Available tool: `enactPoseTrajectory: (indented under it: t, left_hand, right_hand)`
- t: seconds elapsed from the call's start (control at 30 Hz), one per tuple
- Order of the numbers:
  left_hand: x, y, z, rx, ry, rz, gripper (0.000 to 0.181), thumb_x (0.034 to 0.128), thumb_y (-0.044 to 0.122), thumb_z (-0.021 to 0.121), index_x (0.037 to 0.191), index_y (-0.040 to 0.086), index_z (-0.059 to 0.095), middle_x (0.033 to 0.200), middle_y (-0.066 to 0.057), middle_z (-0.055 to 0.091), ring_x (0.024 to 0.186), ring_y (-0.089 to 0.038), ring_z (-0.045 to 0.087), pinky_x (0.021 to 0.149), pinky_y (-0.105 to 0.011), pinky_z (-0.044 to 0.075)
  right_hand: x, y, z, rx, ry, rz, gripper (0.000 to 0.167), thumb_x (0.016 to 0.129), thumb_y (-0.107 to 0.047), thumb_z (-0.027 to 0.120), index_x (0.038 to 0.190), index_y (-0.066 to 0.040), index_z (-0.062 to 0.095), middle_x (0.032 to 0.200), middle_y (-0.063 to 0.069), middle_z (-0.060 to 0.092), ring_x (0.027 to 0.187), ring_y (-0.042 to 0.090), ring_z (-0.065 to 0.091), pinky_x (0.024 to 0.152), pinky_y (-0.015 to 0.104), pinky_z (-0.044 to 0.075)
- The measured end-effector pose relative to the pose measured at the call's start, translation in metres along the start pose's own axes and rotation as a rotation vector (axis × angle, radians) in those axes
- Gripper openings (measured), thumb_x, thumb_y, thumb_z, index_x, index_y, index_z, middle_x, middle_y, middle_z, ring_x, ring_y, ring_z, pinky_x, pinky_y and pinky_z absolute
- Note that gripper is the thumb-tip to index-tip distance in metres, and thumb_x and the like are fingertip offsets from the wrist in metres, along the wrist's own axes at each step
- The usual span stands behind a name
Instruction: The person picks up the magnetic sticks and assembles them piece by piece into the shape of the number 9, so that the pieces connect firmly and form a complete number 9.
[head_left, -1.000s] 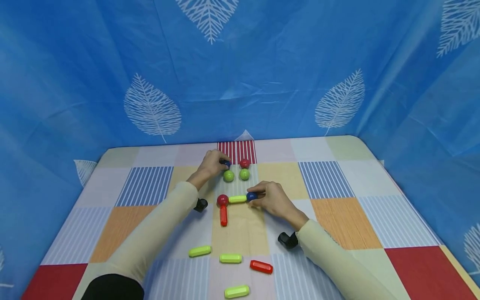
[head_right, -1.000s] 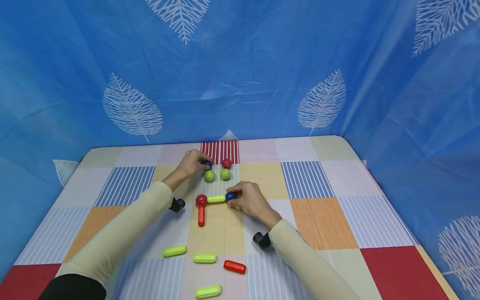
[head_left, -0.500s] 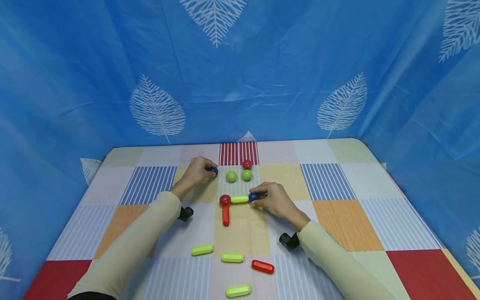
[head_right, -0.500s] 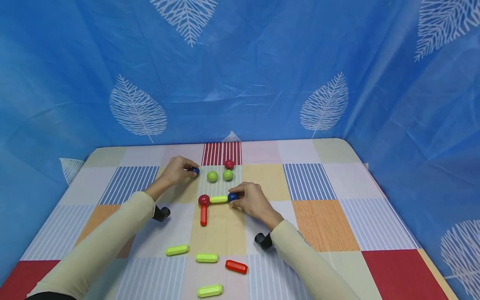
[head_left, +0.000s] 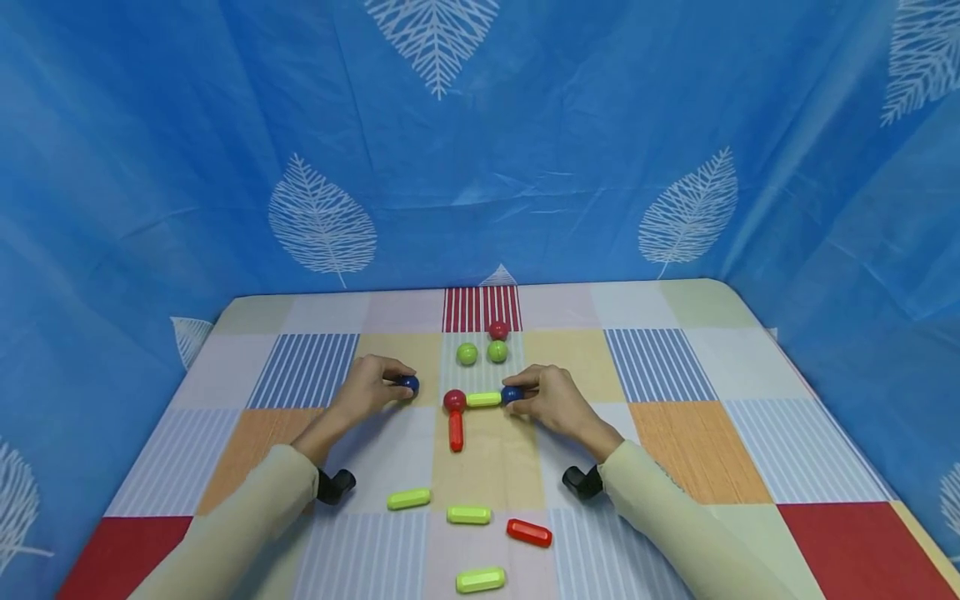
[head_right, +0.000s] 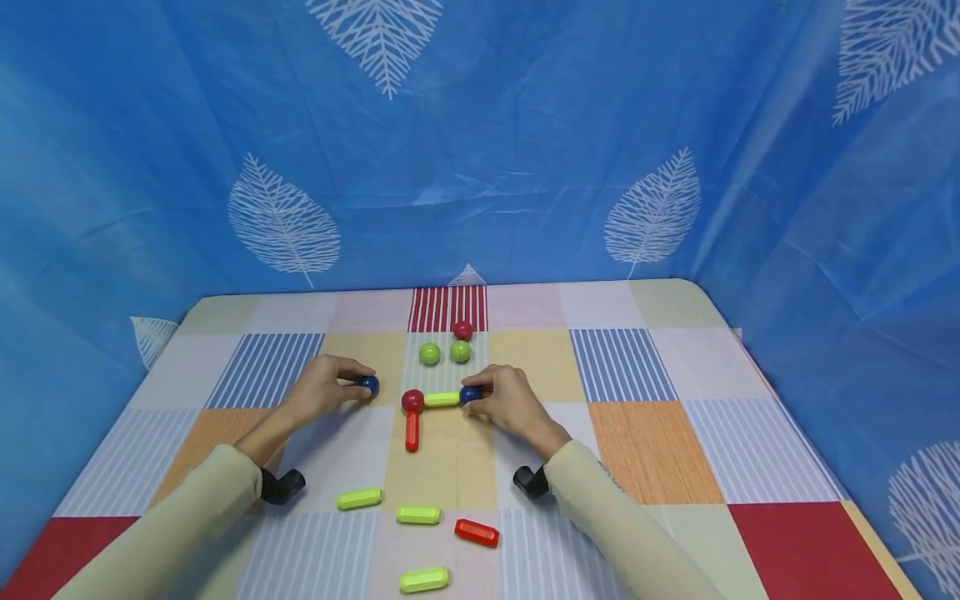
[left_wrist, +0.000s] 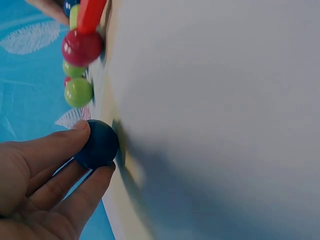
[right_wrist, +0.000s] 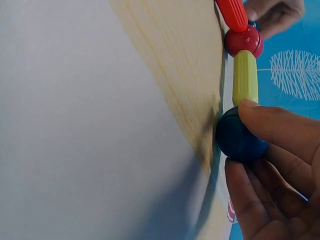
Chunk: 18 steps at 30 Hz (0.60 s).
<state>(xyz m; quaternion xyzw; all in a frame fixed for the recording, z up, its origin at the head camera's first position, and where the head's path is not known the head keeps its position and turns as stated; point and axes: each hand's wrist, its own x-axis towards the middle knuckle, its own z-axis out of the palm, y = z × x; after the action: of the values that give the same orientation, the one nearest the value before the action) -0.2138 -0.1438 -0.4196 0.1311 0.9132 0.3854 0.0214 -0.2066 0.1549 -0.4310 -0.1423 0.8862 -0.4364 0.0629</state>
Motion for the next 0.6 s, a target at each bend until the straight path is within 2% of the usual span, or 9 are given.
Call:
enactPoseTrajectory:
  t: [0.23,0.4,0.6]
  left_hand:
    - [-0.025,0.006,0.006,-0.030,0.032,-0.020,0.023,0.0803,-0.005,0.076,0.103,-0.005,0.073,0.098,-0.016,0.073,0.095,-0.030,0.070,0.081,-0.042,0.056]
    - [-0.037,0.014,0.012,-0.043,0.053,-0.017,0.021,0.0756,-0.010,0.078,0.095,-0.004,0.072,0.095,-0.015,0.072,0.091,-0.029,0.071,0.076,-0.038,0.058]
    - [-0.049,0.024,0.021,-0.080,0.041,-0.044,0.022,0.0734,-0.012,0.079,0.090,-0.001,0.069,0.093,-0.012,0.071,0.090,-0.027,0.071,0.071,-0.034,0.058]
  right_hand:
    - [0.000,0.000,-0.001,-0.005,-0.002,0.003,0.036,0.077,-0.004,0.082,0.112,-0.005,0.074,0.106,0.004,0.070,0.095,0.018,0.067,0.082,0.029,0.055]
    - [0.000,0.000,-0.001,-0.008,0.003,0.002,0.036,0.077,-0.003,0.083,0.112,-0.005,0.074,0.105,0.005,0.070,0.095,0.018,0.067,0.082,0.030,0.055]
    - [0.000,0.001,-0.001,0.001,0.010,0.005,0.035,0.076,-0.003,0.083,0.111,-0.004,0.075,0.105,0.004,0.070,0.095,0.019,0.068,0.082,0.030,0.056]
